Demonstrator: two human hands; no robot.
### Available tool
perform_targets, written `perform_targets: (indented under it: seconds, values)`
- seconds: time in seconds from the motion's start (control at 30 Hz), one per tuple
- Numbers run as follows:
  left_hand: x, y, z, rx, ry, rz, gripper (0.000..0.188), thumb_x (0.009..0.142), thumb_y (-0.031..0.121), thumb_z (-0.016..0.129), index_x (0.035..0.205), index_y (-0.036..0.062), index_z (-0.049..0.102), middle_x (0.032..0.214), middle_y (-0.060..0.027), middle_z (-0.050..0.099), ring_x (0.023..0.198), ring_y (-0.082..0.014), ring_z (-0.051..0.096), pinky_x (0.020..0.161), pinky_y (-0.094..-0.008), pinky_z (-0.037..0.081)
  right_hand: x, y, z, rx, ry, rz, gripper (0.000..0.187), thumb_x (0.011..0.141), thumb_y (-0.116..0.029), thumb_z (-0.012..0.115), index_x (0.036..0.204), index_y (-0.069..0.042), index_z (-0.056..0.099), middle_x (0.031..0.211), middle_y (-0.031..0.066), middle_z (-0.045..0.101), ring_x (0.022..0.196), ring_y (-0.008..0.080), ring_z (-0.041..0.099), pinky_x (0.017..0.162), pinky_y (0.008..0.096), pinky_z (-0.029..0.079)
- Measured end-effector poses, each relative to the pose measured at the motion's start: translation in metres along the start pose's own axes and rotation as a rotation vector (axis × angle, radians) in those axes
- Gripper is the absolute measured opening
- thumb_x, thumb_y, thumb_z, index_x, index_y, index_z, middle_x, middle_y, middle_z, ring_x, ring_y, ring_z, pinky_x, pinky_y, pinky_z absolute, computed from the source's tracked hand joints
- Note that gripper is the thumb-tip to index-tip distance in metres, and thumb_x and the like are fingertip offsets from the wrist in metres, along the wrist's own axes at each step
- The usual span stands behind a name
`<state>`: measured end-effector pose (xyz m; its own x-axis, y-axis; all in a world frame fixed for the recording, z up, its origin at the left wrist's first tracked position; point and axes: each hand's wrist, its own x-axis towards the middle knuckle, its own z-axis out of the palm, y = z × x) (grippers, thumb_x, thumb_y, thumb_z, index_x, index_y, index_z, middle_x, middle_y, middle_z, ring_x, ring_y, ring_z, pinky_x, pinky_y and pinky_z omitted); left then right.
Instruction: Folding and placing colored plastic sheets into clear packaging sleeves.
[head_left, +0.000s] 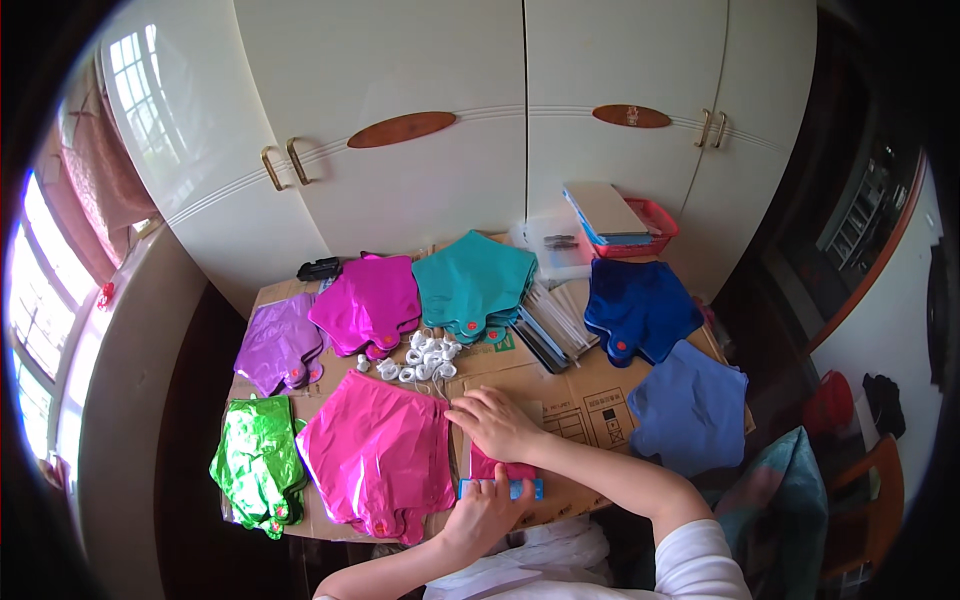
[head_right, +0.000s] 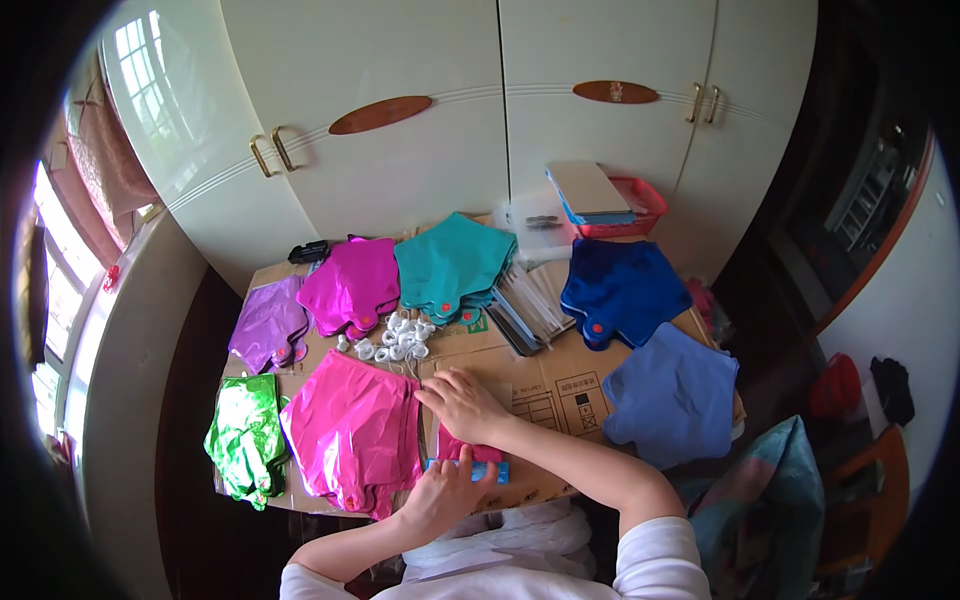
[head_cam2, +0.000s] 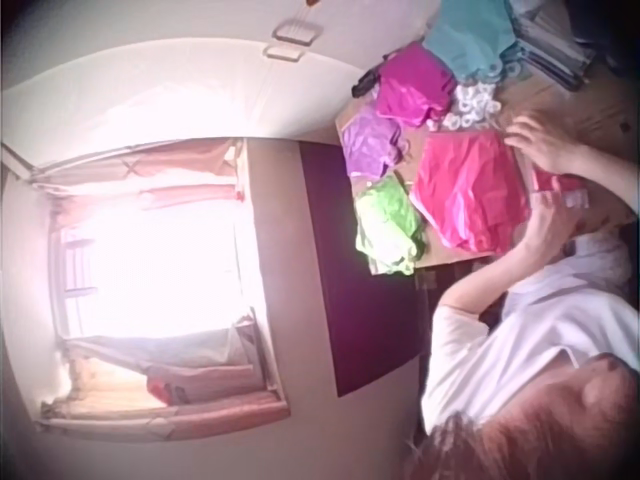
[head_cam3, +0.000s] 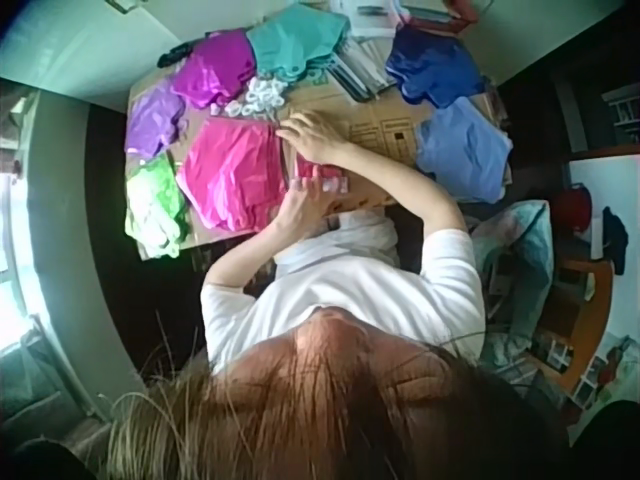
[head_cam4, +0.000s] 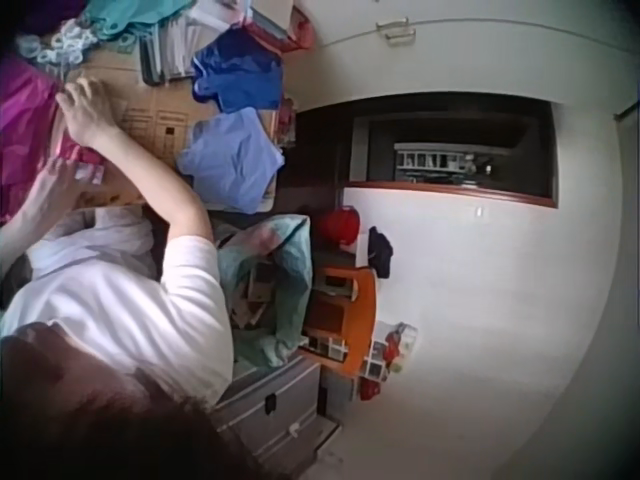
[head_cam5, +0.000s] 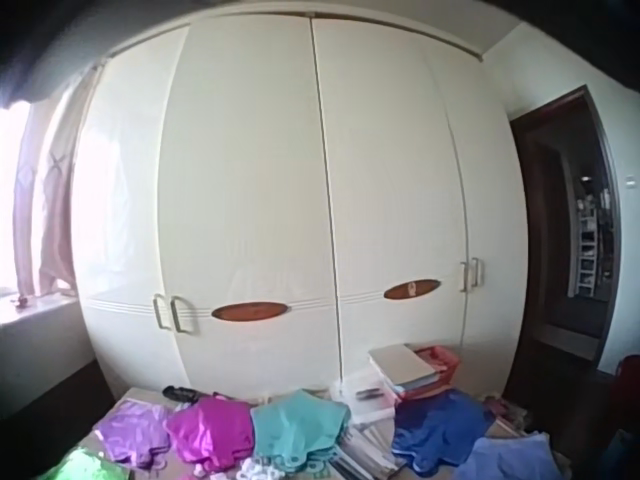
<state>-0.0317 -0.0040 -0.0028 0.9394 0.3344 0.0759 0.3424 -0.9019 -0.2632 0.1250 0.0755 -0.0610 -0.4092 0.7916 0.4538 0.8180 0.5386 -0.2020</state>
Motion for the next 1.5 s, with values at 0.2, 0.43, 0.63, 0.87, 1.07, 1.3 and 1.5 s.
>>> perform_targets:
  seconds: [0.2, 0.43, 0.63, 0.87, 1.07, 1.3, 1.5]
  values:
    - [0.003, 0.011, 0.008, 0.182, 0.054, -0.001, 0.038, 0.085, 0.02, 0.051, 0.121, 0.0064, 0.049, 0.106, -0.0335, 0.061, 0.075, -0.0338, 0.066, 0.064, -0.0344, 0.053, -0.004, 0.0, -0.001, 0.006, 0.04, -0.088, 0.035, 0.085, -0.015, 0.054, 0.12, -0.012, 0.058, 0.122, 0.0077, 0.053, 0.119, 0.0261, 0.046, 0.104, 0.0439, 0.035]
    - [0.006, 0.013, 0.019, 0.181, 0.05, 0.012, 0.032, 0.085, 0.017, 0.05, 0.114, 0.0045, 0.052, 0.099, -0.0359, 0.063, 0.073, -0.0369, 0.069, 0.058, -0.034, 0.056, 0.032, 0.031, -0.045, 0.068, 0.2, -0.255, 0.027, 0.083, -0.009, 0.055, 0.109, -0.008, 0.062, 0.11, 0.0099, 0.061, 0.106, 0.0273, 0.058, 0.095, 0.041, 0.044]
    - [0.012, 0.011, 0.003, 0.179, 0.064, -0.011, 0.03, 0.086, 0.017, 0.049, 0.114, 0.0068, 0.051, 0.097, -0.0351, 0.064, 0.072, -0.0351, 0.07, 0.054, -0.0333, 0.055, 0.065, 0.245, -0.084, -0.085, 0.06, 0.357, 0.035, 0.08, -0.001, 0.047, 0.115, 0.002, 0.055, 0.123, 0.0209, 0.056, 0.117, 0.035, 0.053, 0.098, 0.0414, 0.044]
    - [0.013, 0.017, 0.003, 0.087, 0.083, -0.037, 0.037, 0.087, 0.019, 0.045, 0.118, 0.0, 0.05, 0.105, -0.0357, 0.062, 0.075, -0.0455, 0.064, 0.065, -0.0585, 0.05, 0.05, 0.327, -0.08, -0.211, -0.186, 0.387, 0.016, 0.077, -0.015, 0.06, 0.09, -0.01, 0.069, 0.088, 0.0144, 0.069, 0.086, 0.0318, 0.067, 0.077, 0.0446, 0.053]
    - [0.012, 0.019, 0.003, 0.132, 0.06, -0.038, 0.037, 0.087, 0.018, 0.045, 0.118, 0.0, 0.051, 0.104, -0.0365, 0.062, 0.077, -0.0458, 0.064, 0.066, -0.0576, 0.05, 0.051, 0.316, -0.071, -0.166, 0.059, 0.564, 0.014, 0.081, -0.022, 0.061, 0.086, -0.014, 0.071, 0.081, 0.012, 0.069, 0.076, 0.0312, 0.067, 0.068, 0.0433, 0.052]
    - [0.014, 0.009, 0.004, 0.171, 0.124, 0.002, 0.029, 0.085, 0.018, 0.05, 0.113, 0.0075, 0.053, 0.096, -0.0335, 0.065, 0.072, -0.0336, 0.07, 0.054, -0.0323, 0.055, 0.067, 0.284, -0.087, -0.043, 0.636, 0.443, 0.012, 0.084, -0.021, 0.063, 0.09, -0.012, 0.068, 0.079, 0.0114, 0.068, 0.07, 0.0296, 0.066, 0.061, 0.0398, 0.051]
    - [0.006, 0.012, 0.02, 0.18, 0.135, -0.024, 0.031, 0.084, 0.017, 0.051, 0.113, 0.0075, 0.054, 0.098, -0.0315, 0.065, 0.072, -0.032, 0.07, 0.053, -0.0319, 0.054, 0.054, 0.127, -0.14, -0.387, 0.473, -0.075, 0.007, 0.078, -0.013, 0.066, 0.084, -0.012, 0.064, 0.065, 0.002, 0.057, 0.062, 0.0188, 0.061, 0.055, 0.0339, 0.048]
